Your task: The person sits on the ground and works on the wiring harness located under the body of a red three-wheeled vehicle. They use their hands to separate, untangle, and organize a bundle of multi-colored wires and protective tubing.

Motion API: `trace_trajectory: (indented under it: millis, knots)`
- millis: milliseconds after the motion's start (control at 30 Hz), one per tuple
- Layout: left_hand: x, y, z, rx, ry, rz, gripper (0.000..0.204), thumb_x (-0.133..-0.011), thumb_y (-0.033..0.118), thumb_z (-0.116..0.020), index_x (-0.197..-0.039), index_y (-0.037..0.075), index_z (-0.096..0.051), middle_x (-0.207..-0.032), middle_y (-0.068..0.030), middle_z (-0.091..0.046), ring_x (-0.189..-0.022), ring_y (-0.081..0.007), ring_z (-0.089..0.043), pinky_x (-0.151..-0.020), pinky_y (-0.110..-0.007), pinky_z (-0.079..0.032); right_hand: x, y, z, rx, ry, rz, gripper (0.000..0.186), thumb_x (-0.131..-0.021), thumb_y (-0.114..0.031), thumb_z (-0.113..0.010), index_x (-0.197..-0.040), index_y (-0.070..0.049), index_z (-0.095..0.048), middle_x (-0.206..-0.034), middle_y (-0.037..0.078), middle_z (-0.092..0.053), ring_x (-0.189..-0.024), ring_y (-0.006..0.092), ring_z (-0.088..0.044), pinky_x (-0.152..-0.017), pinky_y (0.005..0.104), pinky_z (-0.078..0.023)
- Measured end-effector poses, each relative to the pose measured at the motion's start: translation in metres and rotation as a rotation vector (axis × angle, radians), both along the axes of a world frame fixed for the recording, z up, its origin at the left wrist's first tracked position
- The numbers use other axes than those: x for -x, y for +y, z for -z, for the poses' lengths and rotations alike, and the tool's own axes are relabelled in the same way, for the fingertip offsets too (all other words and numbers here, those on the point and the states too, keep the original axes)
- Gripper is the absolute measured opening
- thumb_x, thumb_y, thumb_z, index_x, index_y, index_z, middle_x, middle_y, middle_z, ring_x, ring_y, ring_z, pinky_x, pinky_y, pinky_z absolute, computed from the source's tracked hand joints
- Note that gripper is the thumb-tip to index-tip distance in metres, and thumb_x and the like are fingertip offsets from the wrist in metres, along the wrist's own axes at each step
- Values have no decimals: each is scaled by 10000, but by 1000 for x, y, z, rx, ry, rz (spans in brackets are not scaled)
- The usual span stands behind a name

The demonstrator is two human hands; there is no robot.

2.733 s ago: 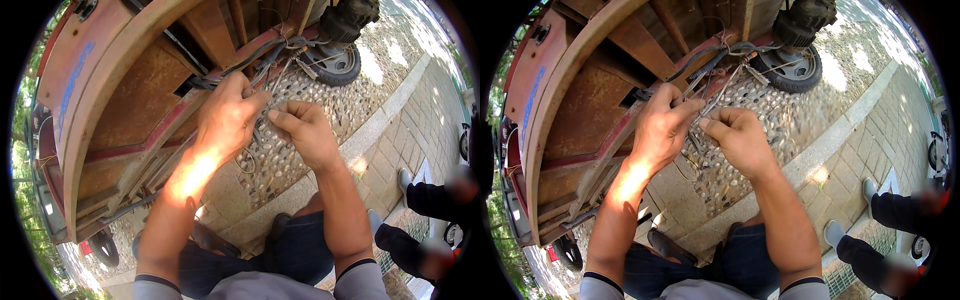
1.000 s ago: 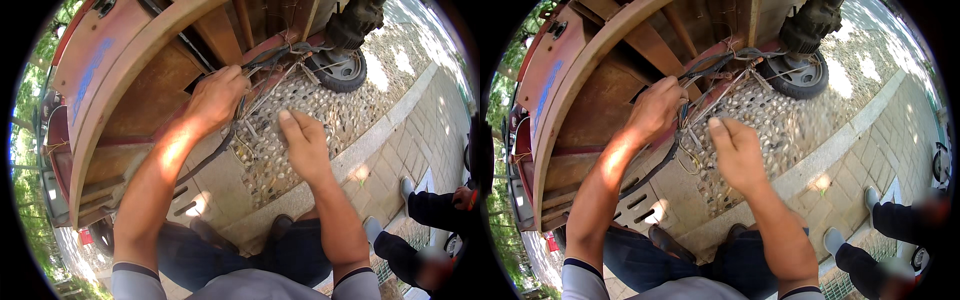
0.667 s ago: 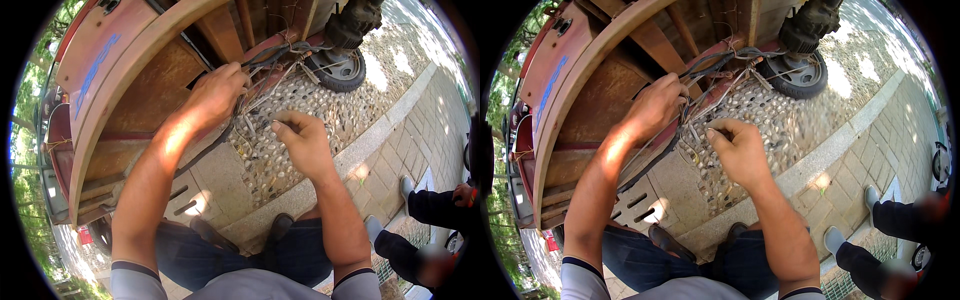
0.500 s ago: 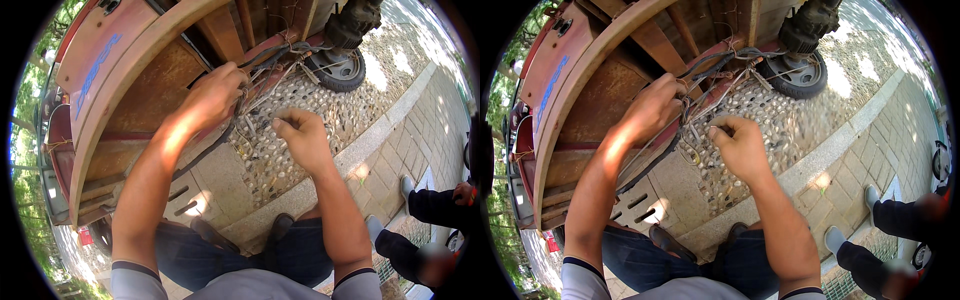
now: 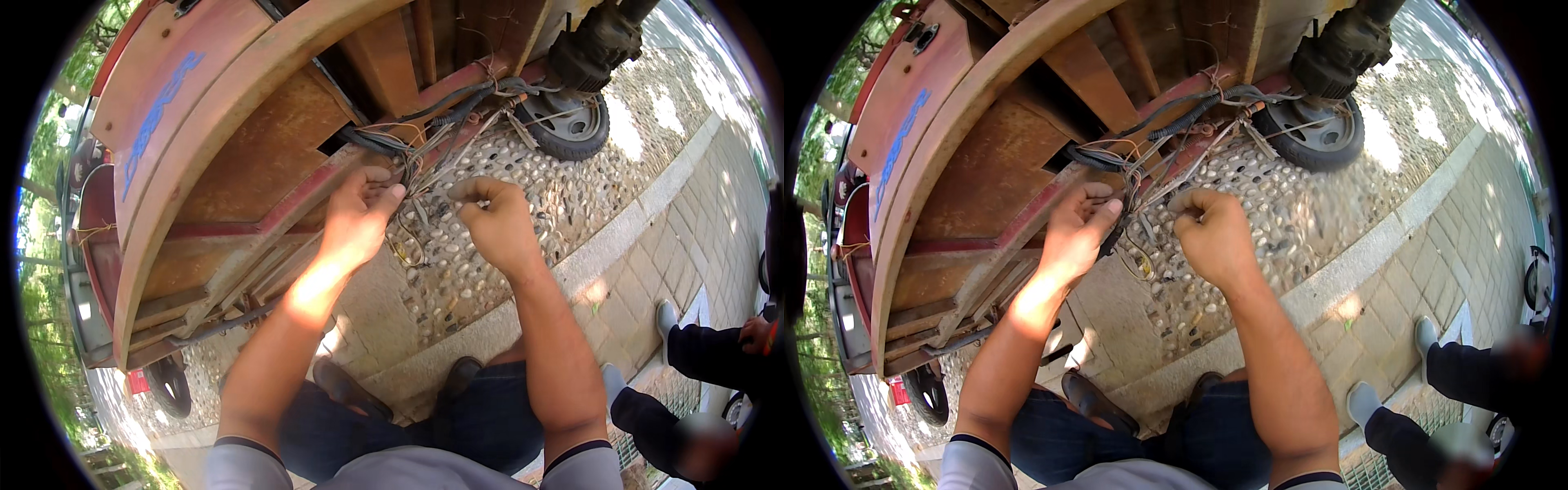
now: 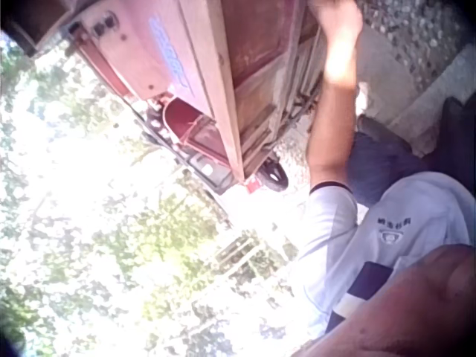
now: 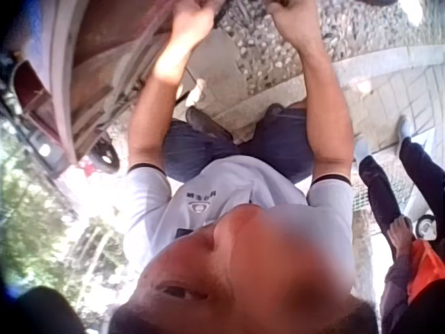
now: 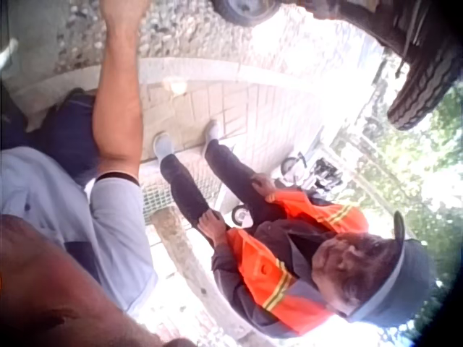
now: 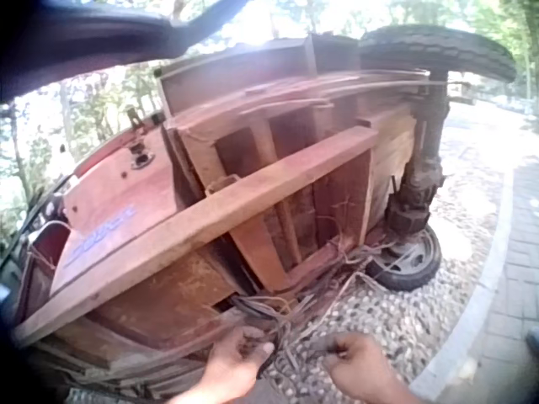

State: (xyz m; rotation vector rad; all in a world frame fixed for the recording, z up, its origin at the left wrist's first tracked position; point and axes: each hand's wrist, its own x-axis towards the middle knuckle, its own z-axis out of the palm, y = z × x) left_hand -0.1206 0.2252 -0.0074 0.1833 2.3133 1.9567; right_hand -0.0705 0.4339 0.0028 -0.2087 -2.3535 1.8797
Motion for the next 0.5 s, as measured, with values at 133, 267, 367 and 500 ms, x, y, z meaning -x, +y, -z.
trace_trajectory:
  millis: [133, 267, 367, 500]
  knots:
    - [5, 13, -5, -300, -141, -18, 230, -972, 92, -684, -1143, -55, -638, -996, -61, -701, -913, -117, -636, -842, -271, -510, 12, -3, 0, 60, -35, 38, 246, -841, 15, -610, -1052, 67, -724, -949, 133, -746, -787, 140, -650, -726, 300, -525]
    - [12, 15, -7, -322, -132, -14, 196, -976, 74, -669, -1126, -50, -644, -1000, -57, -707, -905, -114, -641, -823, -276, -515, 26, -20, -1, 323, 53, 14, 258, -863, -26, -677, -1095, 88, -696, -958, 111, -738, -842, 152, -660, -771, 304, -533]
    - [11, 10, -15, -122, -53, -28, 179, -962, 62, -670, -1109, -37, -646, -1012, -74, -709, -873, -126, -653, -786, -283, -521, 31, -28, 2, 362, 54, -26, 265, -863, -33, -700, -1094, 96, -681, -962, 103, -727, -869, 153, -660, -796, 300, -534]
    - [12, 5, -46, 383, 350, -49, 189, -925, 44, -675, -1104, -11, -645, -1100, -139, -689, -827, -188, -678, -735, -323, -538, 36, -32, 8, 408, 44, -2, 250, -834, 6, -678, -1068, 94, -672, -947, 95, -712, -875, 147, -652, -787, 285, -523]
